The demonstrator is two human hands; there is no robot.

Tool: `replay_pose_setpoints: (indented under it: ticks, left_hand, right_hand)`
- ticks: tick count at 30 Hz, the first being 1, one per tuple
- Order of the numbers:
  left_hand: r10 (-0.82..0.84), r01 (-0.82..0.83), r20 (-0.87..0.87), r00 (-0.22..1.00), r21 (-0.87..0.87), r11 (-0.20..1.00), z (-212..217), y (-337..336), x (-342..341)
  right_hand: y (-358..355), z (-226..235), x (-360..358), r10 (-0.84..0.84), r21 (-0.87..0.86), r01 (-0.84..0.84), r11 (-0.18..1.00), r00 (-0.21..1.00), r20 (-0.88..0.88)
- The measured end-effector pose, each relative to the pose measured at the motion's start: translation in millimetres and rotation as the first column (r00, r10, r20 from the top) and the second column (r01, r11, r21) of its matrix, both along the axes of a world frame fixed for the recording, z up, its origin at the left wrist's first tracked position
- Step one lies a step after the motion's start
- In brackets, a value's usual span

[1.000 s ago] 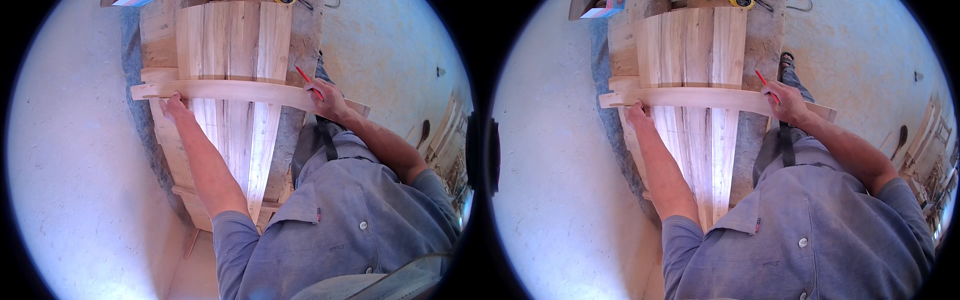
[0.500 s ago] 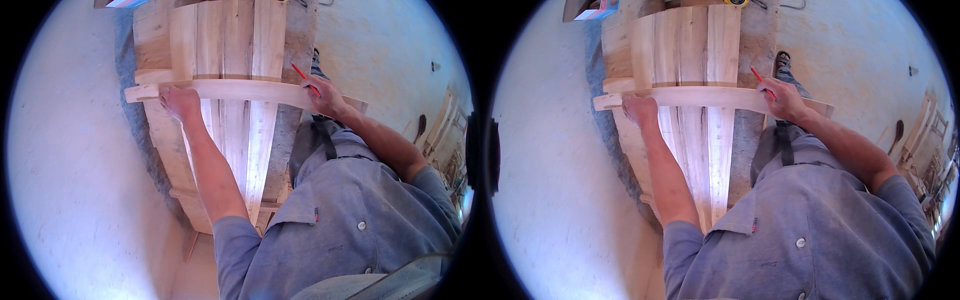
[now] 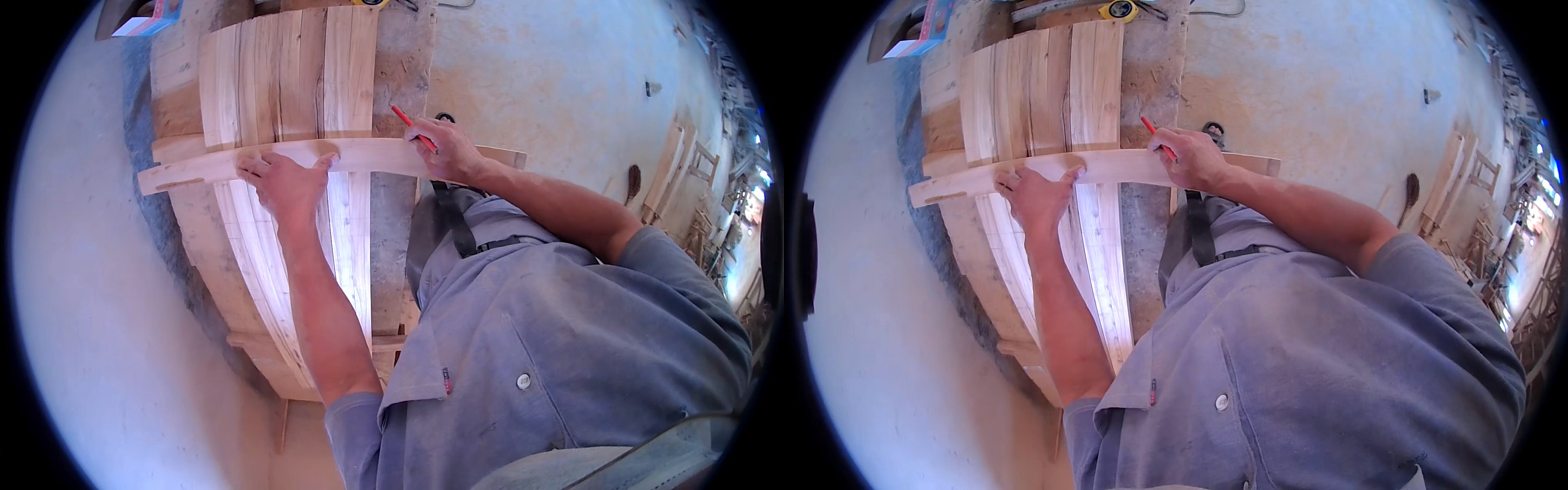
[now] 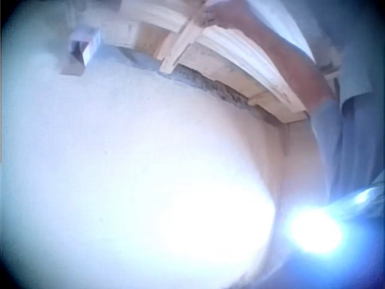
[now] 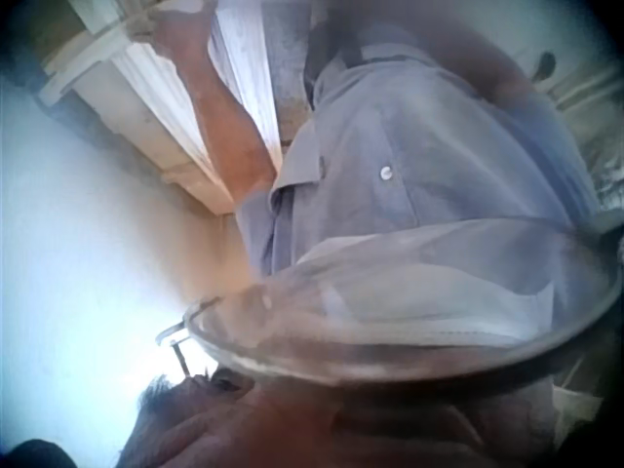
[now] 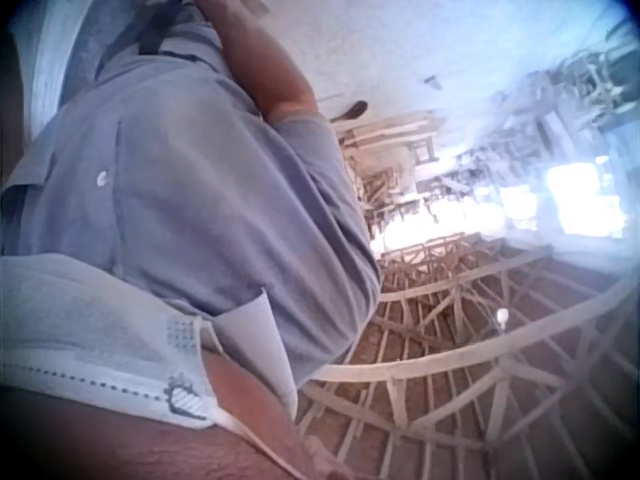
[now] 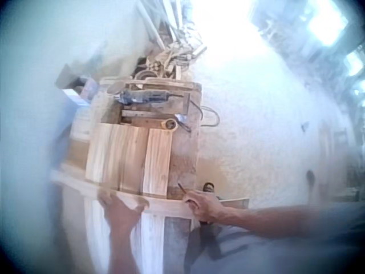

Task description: The person places a curved wooden piece over a stack of planks and uses a red pencil to mark alignment points along its length. The person then removes the curved piece and marks additional lines on the stacked planks.

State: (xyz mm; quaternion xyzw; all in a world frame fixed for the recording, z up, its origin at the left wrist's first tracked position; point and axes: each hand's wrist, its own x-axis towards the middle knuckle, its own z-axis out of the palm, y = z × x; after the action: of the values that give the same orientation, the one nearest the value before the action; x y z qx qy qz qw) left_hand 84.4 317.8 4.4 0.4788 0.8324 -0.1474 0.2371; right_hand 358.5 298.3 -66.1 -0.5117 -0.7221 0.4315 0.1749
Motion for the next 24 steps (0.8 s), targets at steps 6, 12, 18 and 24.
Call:
replay_pose_setpoints:
  ticks: [6,12,18,24]
  left_hand:
    - [-0.001,0.001,-0.008,1.0,-0.008,1.0,-6,-2,-3]
    - [0.001,-0.001,-0.013,1.0,-0.004,1.0,-10,3,-3]
    - [0.001,-0.003,-0.023,1.0,-0.065,0.998,-7,9,-3]
    - [-0.036,0.035,-0.075,0.996,-0.026,0.999,-13,4,-7]
  right_hand:
    - [-2,-1,-1,-0.026,-0.056,0.024,0.998,0.999,-0.041]
    - [2,9,4,-0.059,-0.08,0.052,0.995,0.995,-0.085]
    - [7,13,33,-0.091,-0.016,0.089,0.996,0.982,-0.164]
    - [27,53,61,-0.025,-0.183,-0.038,0.982,0.942,-0.333]
